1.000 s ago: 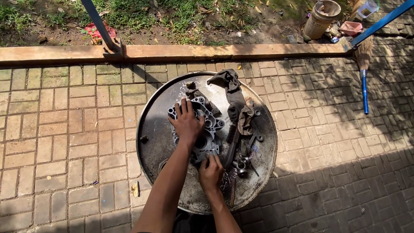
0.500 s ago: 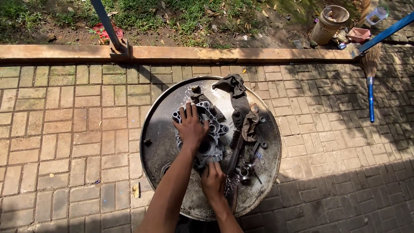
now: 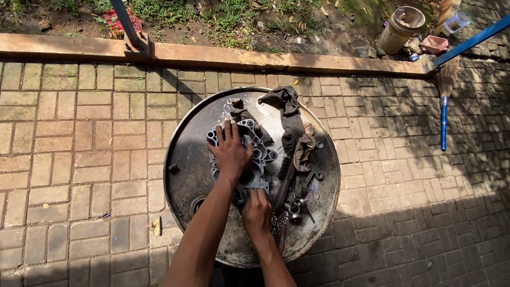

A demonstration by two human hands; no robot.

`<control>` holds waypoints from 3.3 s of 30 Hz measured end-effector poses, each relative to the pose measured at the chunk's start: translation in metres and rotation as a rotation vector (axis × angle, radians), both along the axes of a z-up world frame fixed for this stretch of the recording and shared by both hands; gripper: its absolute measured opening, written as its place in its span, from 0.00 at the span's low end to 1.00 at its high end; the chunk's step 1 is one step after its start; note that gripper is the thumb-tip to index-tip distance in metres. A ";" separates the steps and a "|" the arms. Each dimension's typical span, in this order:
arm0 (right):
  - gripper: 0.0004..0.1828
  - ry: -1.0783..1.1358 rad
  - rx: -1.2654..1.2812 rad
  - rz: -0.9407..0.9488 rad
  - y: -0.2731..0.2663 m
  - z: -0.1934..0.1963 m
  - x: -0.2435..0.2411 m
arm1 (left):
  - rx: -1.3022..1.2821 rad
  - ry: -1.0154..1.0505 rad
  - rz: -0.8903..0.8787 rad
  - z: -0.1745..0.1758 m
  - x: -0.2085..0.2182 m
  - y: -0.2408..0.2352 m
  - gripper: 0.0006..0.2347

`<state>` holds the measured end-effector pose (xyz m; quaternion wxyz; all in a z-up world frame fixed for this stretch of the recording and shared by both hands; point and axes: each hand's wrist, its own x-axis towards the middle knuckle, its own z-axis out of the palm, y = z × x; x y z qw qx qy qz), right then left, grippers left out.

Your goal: The person uses a small metal tool to scrape and clean the surfaces of a disassembled engine casing resting on a metal barrel. They repeatedly scrape the interior and exterior surfaces of the casing while holding it steady with their other hand.

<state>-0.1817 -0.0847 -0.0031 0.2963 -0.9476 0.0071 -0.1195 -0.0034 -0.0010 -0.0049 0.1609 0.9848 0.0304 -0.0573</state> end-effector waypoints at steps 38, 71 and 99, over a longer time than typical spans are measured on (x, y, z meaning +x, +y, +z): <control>0.18 0.162 -0.039 0.151 -0.020 -0.014 0.000 | 0.042 -0.025 0.036 0.010 0.005 0.000 0.38; 0.08 0.212 -0.104 0.206 -0.022 0.002 0.005 | -0.026 -0.093 0.062 0.013 -0.004 -0.006 0.33; 0.18 0.188 0.075 0.012 -0.007 -0.012 -0.021 | 0.026 -0.042 0.033 0.016 -0.004 -0.003 0.35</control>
